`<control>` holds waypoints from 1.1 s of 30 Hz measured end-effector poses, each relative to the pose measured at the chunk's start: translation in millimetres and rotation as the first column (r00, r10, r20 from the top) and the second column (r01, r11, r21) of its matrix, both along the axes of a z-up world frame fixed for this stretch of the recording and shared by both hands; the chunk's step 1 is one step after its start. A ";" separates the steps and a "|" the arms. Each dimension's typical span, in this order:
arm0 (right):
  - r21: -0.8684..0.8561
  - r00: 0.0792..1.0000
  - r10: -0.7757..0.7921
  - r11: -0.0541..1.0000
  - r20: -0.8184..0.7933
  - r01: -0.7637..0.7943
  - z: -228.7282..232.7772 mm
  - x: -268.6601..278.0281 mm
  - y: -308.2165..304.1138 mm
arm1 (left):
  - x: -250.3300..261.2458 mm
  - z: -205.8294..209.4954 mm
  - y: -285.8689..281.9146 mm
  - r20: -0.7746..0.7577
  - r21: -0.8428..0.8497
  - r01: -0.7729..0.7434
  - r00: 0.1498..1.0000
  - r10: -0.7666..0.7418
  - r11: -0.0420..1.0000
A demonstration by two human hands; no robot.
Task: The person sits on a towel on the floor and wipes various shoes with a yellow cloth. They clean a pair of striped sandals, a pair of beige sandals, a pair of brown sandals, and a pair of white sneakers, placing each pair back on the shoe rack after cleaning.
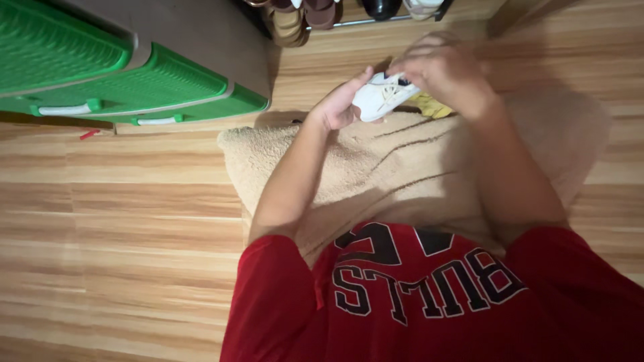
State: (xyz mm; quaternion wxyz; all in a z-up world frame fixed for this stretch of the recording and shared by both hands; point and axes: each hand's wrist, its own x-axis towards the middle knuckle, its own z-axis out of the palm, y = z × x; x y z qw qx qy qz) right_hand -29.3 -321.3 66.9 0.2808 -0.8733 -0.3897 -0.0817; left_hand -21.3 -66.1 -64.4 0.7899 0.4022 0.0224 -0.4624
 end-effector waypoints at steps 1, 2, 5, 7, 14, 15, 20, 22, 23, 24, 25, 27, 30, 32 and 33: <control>-0.018 0.994 -0.078 0.997 -0.083 0.077 -6.0 5.1 -1.0 | 0.6 -3.5 -1.2 0.006 -0.018 -0.031 1.000 0.031 0.999; -0.044 0.974 -0.158 0.987 -0.163 0.153 -9.7 12.1 -6.1 | 0.4 -6.0 -2.4 0.012 -0.037 -0.059 0.998 0.059 0.998; 0.025 0.889 -0.295 0.946 -0.350 0.324 -11.7 16.1 -22.9 | 5.2 -2.5 -1.3 0.041 -0.048 -0.157 0.986 0.159 0.986; 0.056 0.856 -0.314 0.928 -0.410 0.367 -14.4 21.5 -25.8 | 4.5 3.2 -3.0 0.132 -0.035 -0.221 0.966 0.224 0.975; -0.444 0.737 -0.411 0.880 -0.537 0.167 -89.7 43.0 -18.5 | 6.7 17.4 -13.4 0.241 0.294 -0.381 0.917 0.317 0.877; -0.455 0.723 -0.406 0.879 -0.558 0.143 -100.4 45.1 -18.0 | 7.3 20.6 -11.1 0.237 0.305 -0.393 0.914 0.330 0.868; -0.619 0.822 -0.390 0.783 -0.415 0.059 -148.3 40.5 2.0 | 3.4 40.7 -7.1 0.205 0.279 -0.377 0.922 0.329 0.883; -0.631 0.824 -0.388 0.774 -0.412 0.050 -147.3 39.5 2.2 | 2.1 46.1 -11.1 0.164 0.222 -0.399 0.915 0.369 0.890; -0.624 0.828 -0.402 0.777 -0.391 0.082 -140.8 40.2 -0.5 | 2.2 47.0 -13.6 0.141 0.195 -0.409 0.911 0.388 0.891; -0.615 0.824 -0.423 0.779 -0.376 0.120 -131.0 38.7 -6.2 | 1.1 45.8 -15.7 0.197 0.173 -0.415 0.903 0.382 0.893; -0.599 0.820 -0.449 0.783 -0.355 0.170 -117.4 37.6 -13.5 | 0.5 43.4 -17.8 0.252 0.152 -0.420 0.892 0.376 0.895; -0.513 0.805 -0.500 0.806 -0.320 0.297 -81.8 36.5 -25.4 | -0.7 37.3 -14.8 0.361 0.140 -0.440 0.857 0.368 0.887; -0.209 0.824 -0.498 0.866 -0.272 0.454 -25.5 28.6 -42.7 | -4.9 21.4 -13.8 0.471 0.138 -0.487 0.798 0.375 0.863; 0.086 0.888 -0.413 0.896 -0.203 0.436 -2.4 16.2 -50.3 | 2.5 13.4 -16.7 0.501 0.115 -0.505 0.773 0.390 0.855; 0.237 0.936 -0.326 0.907 -0.132 0.349 2.6 11.4 -50.7 | 2.9 11.8 -19.0 0.520 0.122 -0.510 0.763 0.383 0.851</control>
